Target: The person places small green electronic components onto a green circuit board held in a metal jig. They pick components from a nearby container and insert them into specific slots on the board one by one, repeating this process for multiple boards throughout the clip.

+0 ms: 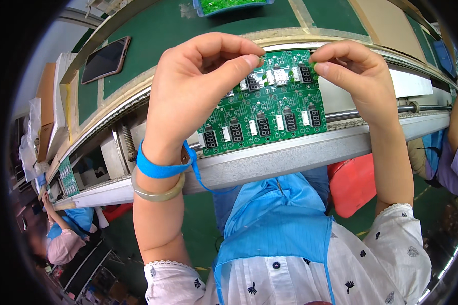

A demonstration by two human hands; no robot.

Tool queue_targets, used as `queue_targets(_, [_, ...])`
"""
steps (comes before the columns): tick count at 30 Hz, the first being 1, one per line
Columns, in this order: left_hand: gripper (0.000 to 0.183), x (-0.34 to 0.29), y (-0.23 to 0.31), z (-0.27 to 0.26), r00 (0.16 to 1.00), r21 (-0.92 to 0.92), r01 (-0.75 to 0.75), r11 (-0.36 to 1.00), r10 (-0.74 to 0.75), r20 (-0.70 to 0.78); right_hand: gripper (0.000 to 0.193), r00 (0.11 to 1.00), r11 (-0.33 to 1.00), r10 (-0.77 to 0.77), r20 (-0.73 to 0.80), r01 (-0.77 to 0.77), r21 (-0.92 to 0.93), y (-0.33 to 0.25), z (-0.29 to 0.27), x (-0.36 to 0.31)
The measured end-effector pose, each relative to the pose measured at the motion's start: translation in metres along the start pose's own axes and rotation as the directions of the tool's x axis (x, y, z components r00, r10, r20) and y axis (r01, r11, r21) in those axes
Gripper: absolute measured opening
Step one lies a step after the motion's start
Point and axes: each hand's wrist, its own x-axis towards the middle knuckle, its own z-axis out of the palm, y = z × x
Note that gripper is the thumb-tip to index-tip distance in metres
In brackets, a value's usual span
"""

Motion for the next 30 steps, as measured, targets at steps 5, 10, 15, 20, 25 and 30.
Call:
queue_targets(5, [0.018,-0.001,-0.003,-0.004,1.000,0.109,0.008,0.994,-0.007,-0.003,0.018,1.000,0.989,-0.025,-0.002,0.025,-0.144,-0.001,0.007,-0.009])
queue_targets(10, [0.018,-0.001,-0.008,-0.005,0.999,0.124,-0.042,0.991,0.043,-0.001,0.015,0.981,0.827,-0.178,0.075,0.190,-0.529,0.002,0.009,-0.014])
queue_targets(15, [0.018,-0.002,-0.010,-0.008,1.000,0.101,-0.015,0.995,0.015,-0.006,0.010,0.932,0.614,-0.308,0.192,0.349,-0.708,-0.001,0.019,-0.009])
queue_targets(20, [0.014,-0.006,0.010,-0.001,0.991,0.051,0.117,0.992,-0.113,-0.066,0.009,0.910,0.476,-0.326,0.258,0.393,-0.787,0.000,0.023,-0.007])
queue_targets(25, [0.014,-0.006,0.015,0.000,0.996,0.121,0.048,0.992,-0.039,-0.080,0.011,0.898,0.380,-0.336,0.283,0.404,-0.832,0.001,0.026,-0.007])
queue_targets(30, [0.014,-0.008,0.014,0.004,0.994,0.121,0.052,0.991,-0.040,-0.098,0.014,0.882,0.317,-0.361,0.302,0.421,-0.850,0.000,0.029,-0.007])
